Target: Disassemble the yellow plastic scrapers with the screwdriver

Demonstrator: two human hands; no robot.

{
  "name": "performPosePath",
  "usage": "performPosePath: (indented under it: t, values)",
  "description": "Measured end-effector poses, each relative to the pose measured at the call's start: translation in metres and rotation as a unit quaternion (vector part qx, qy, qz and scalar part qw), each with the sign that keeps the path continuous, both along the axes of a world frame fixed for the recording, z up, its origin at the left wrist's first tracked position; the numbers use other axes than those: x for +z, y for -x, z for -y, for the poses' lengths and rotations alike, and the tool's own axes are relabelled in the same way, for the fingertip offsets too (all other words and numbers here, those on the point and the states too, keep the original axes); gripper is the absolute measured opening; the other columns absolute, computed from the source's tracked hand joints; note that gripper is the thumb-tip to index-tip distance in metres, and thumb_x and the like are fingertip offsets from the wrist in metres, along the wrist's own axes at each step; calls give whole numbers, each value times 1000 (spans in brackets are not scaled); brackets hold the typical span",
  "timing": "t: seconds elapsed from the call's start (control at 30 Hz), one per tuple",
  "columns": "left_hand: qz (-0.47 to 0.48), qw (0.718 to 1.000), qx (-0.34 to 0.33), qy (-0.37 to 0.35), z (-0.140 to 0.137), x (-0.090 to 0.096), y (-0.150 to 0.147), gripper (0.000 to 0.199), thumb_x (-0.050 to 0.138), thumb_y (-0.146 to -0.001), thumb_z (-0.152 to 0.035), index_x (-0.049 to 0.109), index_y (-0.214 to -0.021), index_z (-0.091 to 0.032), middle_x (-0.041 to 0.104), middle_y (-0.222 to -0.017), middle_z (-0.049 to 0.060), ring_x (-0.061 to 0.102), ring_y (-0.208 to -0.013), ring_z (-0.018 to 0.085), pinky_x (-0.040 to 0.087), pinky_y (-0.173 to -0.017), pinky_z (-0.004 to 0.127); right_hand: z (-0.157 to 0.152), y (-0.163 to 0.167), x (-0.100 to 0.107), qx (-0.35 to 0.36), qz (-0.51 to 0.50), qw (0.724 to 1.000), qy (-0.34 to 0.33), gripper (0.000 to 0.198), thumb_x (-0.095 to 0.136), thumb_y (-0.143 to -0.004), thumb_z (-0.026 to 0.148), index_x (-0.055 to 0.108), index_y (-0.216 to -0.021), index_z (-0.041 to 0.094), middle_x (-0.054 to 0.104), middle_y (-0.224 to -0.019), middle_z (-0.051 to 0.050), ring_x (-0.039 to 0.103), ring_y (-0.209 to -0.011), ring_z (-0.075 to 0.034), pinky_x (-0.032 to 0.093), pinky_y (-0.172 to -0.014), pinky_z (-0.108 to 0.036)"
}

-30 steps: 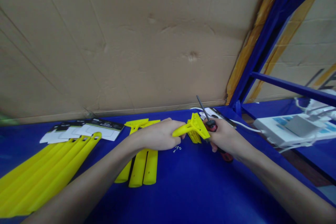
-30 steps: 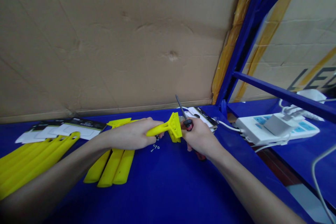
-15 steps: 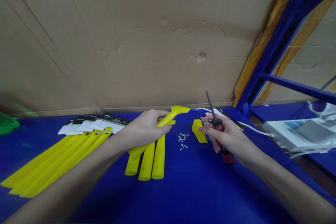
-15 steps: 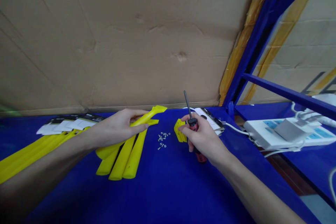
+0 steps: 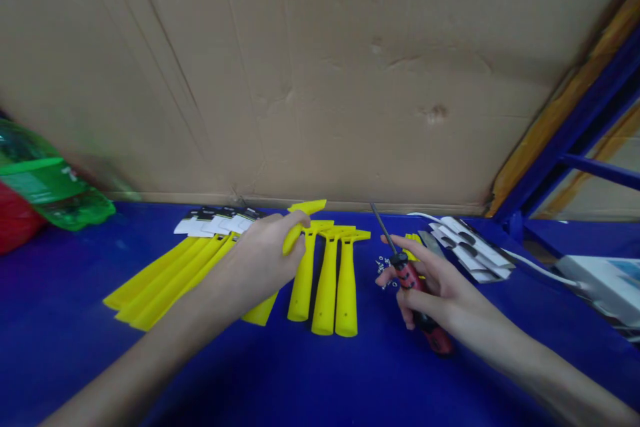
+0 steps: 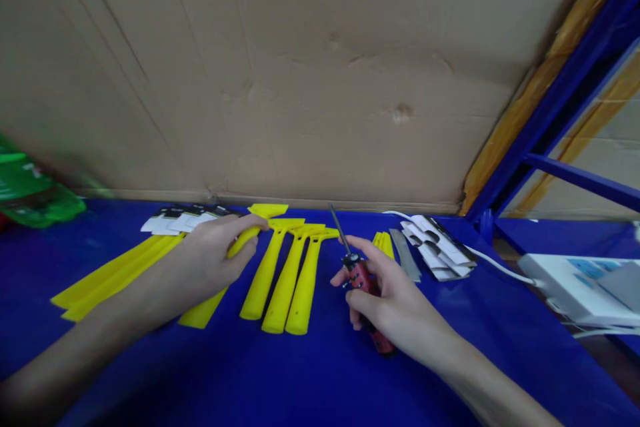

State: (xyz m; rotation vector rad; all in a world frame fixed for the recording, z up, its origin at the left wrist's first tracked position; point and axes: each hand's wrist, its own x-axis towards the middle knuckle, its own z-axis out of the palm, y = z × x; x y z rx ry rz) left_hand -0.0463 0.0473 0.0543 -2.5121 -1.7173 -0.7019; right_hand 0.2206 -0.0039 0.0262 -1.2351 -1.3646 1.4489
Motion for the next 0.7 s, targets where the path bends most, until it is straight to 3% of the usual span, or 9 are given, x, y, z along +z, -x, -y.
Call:
performPosePath:
  t: [0.13,0.27,0.4,0.47,0.57,0.7]
  values:
    - [-47,999,15,23,5,-16,14,42,42,-92,-17,71,-122,-12,73,-114,17,71,-103,31,54,-95,45,1,4,-6,15,4,1000,2,80,72,-69,31,38,-140,22,70,-100,-3,58,-51,-10,48,-51,-30]
    - [-140,984,81,77,16,-14,11,42,39,-93,-13,70,-122,-8,71,-110,23,72,-96,36,58,-87,52,3,4,-7,10,6,1000,10,78,75,-69,32,39,-138,23,71,-98,-4,57,-51,-10,47,-49,-29]
    - [-220,970,37,99,22,-13,5,35,41,-95,-9,75,-100,-10,72,-100,22,71,-99,38,59,-86,52,4,3,-6,8,5,1000,14,77,77,-68,32,43,-136,23,71,-97,-3,56,-51,-9,48,-49,-29]
    - [-208,973,23,96,19,-16,5,35,41,-95,-9,74,-106,-12,72,-100,20,71,-101,37,58,-87,50,4,2,-6,10,5,1000,10,76,78,-69,33,45,-136,23,71,-97,-3,56,-51,-9,49,-49,-30]
    - [-151,983,53,95,10,-21,6,42,44,-94,-11,62,-132,-11,72,-106,20,71,-105,35,58,-92,49,3,0,-8,5,10,1000,6,75,77,-70,34,44,-137,23,71,-99,-4,56,-51,-9,49,-49,-29]
    - [-147,982,74,93,4,-21,8,39,45,-92,-14,64,-126,-9,73,-108,21,71,-108,36,56,-96,49,2,-3,-11,-1,17,1000,2,73,76,-72,34,45,-138,24,71,-100,-3,56,-50,-9,48,-47,-28]
